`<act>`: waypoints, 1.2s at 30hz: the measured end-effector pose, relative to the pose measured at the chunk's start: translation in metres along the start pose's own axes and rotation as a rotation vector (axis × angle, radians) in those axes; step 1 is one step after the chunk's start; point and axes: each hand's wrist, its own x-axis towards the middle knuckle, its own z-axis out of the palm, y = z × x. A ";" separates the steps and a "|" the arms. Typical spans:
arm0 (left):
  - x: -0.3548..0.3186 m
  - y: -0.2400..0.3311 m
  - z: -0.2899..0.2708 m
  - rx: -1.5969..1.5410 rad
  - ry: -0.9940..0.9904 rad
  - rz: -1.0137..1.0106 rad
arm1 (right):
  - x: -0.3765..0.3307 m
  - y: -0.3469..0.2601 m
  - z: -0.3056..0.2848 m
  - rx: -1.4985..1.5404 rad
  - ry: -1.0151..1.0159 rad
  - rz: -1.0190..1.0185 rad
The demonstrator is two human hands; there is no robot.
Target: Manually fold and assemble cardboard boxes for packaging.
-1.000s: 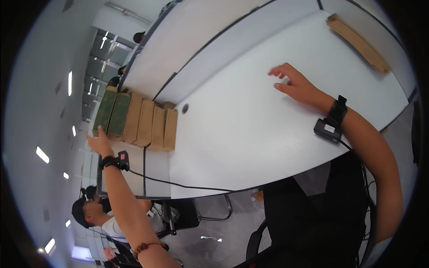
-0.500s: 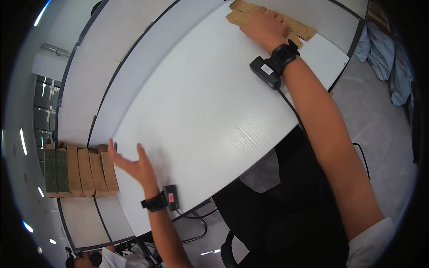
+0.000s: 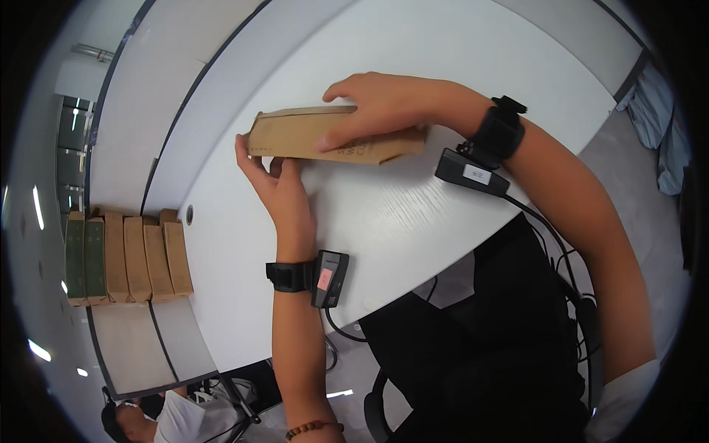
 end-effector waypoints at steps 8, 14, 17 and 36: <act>-0.006 0.011 0.000 -0.161 -0.119 0.108 | 0.001 -0.013 0.042 0.868 -0.212 -0.297; -0.009 0.016 0.007 -0.305 -0.117 0.100 | 0.006 0.003 0.058 1.141 -0.016 -0.417; -0.001 -0.005 -0.009 -0.332 -0.280 0.077 | -0.001 -0.005 0.050 1.171 0.136 -0.453; -0.012 0.009 0.002 -0.154 -0.183 0.012 | 0.017 -0.003 0.040 0.897 0.464 -0.279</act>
